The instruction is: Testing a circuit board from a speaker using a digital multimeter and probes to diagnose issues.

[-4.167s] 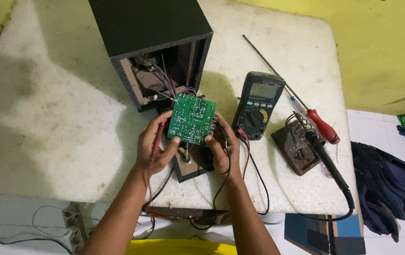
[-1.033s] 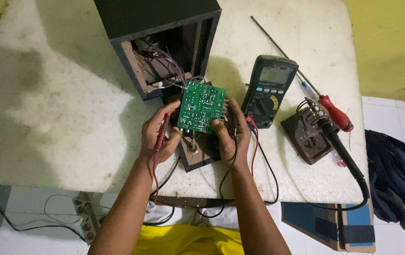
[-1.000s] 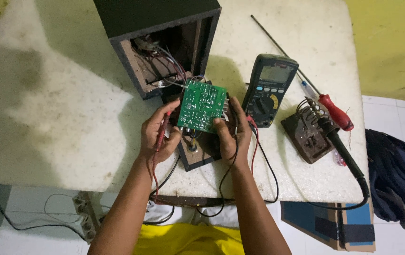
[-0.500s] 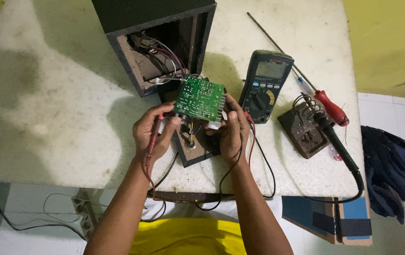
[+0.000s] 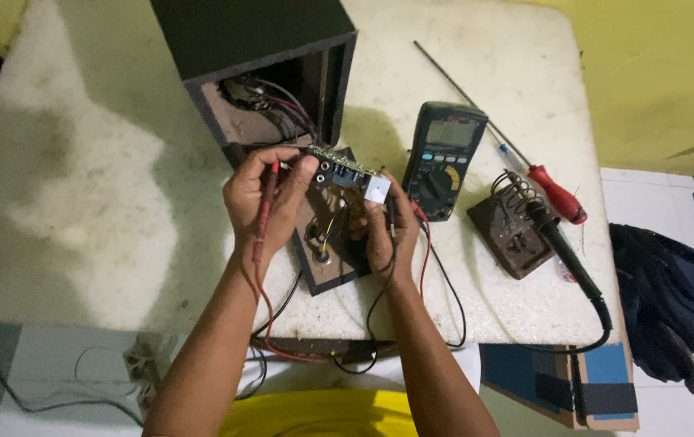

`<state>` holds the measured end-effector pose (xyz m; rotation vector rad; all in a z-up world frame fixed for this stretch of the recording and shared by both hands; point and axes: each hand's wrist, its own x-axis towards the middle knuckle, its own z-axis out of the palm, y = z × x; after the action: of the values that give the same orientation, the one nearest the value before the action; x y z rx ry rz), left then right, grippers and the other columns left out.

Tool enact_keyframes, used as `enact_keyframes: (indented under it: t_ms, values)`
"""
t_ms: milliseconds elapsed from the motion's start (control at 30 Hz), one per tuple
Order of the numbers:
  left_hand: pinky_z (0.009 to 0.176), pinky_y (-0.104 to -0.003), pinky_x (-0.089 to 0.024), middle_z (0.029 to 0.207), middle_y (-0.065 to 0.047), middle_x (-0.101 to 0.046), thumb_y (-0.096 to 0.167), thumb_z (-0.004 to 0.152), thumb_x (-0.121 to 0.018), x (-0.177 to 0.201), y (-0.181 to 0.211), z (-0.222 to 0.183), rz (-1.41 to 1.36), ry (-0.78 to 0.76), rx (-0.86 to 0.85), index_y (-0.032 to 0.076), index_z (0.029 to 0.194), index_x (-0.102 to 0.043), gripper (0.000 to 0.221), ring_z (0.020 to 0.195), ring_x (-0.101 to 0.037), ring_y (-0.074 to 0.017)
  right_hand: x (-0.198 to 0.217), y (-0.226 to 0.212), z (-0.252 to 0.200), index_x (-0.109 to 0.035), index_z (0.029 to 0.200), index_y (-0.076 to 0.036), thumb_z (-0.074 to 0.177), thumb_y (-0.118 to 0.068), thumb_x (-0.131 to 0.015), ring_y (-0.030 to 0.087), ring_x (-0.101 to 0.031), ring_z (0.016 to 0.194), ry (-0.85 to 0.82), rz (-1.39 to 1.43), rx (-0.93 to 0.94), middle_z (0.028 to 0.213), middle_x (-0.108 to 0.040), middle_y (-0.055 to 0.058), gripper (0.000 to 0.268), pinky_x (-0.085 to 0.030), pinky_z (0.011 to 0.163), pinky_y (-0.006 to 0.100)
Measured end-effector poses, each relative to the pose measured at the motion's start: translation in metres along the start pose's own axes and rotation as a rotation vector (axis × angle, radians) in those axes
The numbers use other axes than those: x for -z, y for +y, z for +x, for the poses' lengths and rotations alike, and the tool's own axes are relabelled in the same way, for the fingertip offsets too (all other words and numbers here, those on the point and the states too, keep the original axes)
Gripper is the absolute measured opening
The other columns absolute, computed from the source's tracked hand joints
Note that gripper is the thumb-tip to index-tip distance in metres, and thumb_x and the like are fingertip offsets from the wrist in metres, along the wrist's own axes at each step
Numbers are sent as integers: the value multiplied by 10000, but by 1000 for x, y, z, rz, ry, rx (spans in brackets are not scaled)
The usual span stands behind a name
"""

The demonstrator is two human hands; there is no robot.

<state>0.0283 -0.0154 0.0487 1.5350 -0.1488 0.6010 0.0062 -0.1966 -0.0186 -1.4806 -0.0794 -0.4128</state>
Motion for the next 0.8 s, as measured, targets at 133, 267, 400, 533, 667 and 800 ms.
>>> enact_keyframes:
  t_ms: [133,267,400,533,667,800]
  values:
    - [797,-359,-615,953,-190,-725,184,970,-807,1,-14,20,17,-57,-130,-4,1147,-708,277,889,-747,-268,-11,-12,18,-580,1382,17,989,-366,-660,224,-692,718,33,-43,-22,990,-678,188,554,-600,606,354]
    - [879,-410,-576,1016,-178,-702,216,1030,-715,2,-45,24,3,-27,-184,-8,1206,-676,288,988,-687,-218,-18,-9,41,-696,1165,-37,1014,-461,-600,214,-653,665,53,-185,-21,737,-675,109,459,-524,671,385]
    - [906,-447,-554,1026,-193,-677,230,1020,-694,1,-69,19,63,-39,-240,-34,1179,-657,310,980,-700,-296,-26,-5,48,-705,997,-38,1046,-398,-566,194,-594,616,15,-127,-103,628,-611,102,389,-494,657,374]
    - [880,-386,-569,1003,-146,-699,190,1005,-720,2,-79,27,146,-31,-330,1,1142,-681,237,953,-727,-282,-26,12,47,-709,990,13,1018,-472,-589,282,-605,709,12,-135,-196,732,-638,222,500,-500,709,454]
    - [841,-399,-577,983,-156,-713,143,948,-788,-2,-61,39,136,-31,-366,-8,1119,-711,241,921,-731,-295,-26,13,57,-742,954,-48,1065,-369,-575,228,-619,701,38,-177,-133,724,-662,148,378,-516,703,400]
    - [856,-431,-571,933,-166,-724,54,889,-825,-4,-68,39,143,12,-389,-32,1035,-727,196,888,-741,-319,-24,7,54,-729,1056,-5,1069,-287,-555,231,-611,791,-27,-189,-107,770,-670,166,331,-518,803,452]
